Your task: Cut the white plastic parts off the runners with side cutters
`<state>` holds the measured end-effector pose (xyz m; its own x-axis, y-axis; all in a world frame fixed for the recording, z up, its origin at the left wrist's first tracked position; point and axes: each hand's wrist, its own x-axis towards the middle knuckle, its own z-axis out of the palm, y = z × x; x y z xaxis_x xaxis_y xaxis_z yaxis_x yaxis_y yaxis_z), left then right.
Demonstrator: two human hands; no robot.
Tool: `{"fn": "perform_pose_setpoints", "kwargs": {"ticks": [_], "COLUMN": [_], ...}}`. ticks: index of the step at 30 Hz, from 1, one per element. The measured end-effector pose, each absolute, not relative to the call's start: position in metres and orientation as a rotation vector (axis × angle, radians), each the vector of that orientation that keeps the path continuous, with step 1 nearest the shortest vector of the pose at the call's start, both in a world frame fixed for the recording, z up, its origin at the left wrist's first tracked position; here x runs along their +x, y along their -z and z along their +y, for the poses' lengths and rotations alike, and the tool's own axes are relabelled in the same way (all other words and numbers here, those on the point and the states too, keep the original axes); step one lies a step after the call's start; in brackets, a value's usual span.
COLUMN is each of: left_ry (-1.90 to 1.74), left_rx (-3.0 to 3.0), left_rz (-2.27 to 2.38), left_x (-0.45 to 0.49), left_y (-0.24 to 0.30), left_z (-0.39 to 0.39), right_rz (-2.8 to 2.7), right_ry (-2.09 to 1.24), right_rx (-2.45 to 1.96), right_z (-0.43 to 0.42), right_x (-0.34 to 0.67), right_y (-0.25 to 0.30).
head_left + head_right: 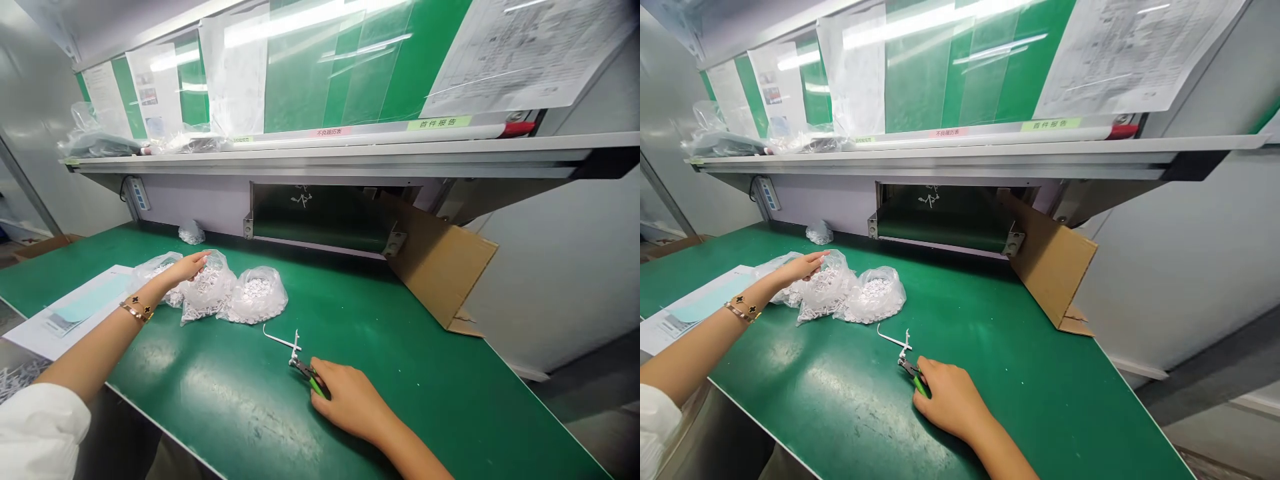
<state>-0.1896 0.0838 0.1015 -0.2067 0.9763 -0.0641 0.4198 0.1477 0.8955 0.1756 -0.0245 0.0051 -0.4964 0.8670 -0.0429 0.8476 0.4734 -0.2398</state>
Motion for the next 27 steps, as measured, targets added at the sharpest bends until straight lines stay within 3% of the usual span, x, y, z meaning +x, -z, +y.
{"fn": "perform_pose_setpoints", "kwargs": {"ticks": [13, 18, 25, 27], "left_ry": [-1.151, -1.144, -0.539, -0.257], "left_rx": [1.425, 1.792, 2.699, 2.903], "left_rz": [2.122, 2.096, 1.208, 1.207], "left_x": [-0.265, -0.217, -0.057, -0.030], "left_y": [-0.113, -0.097, -0.036, -0.022], "left_z": [0.085, 0.069, 0.021, 0.009], "right_rz": [-2.626, -2.633, -2.684, -2.705], "right_ry": [-0.349, -0.345, -0.429, -0.418], "right_rx": [-1.503, -1.488, -1.269, -1.234], "right_z": [-0.024, -0.023, -0.026, -0.028], "right_x": [0.176, 0.176, 0.179, 0.177], "right_y": [-0.005, -0.005, -0.008, -0.010]}}
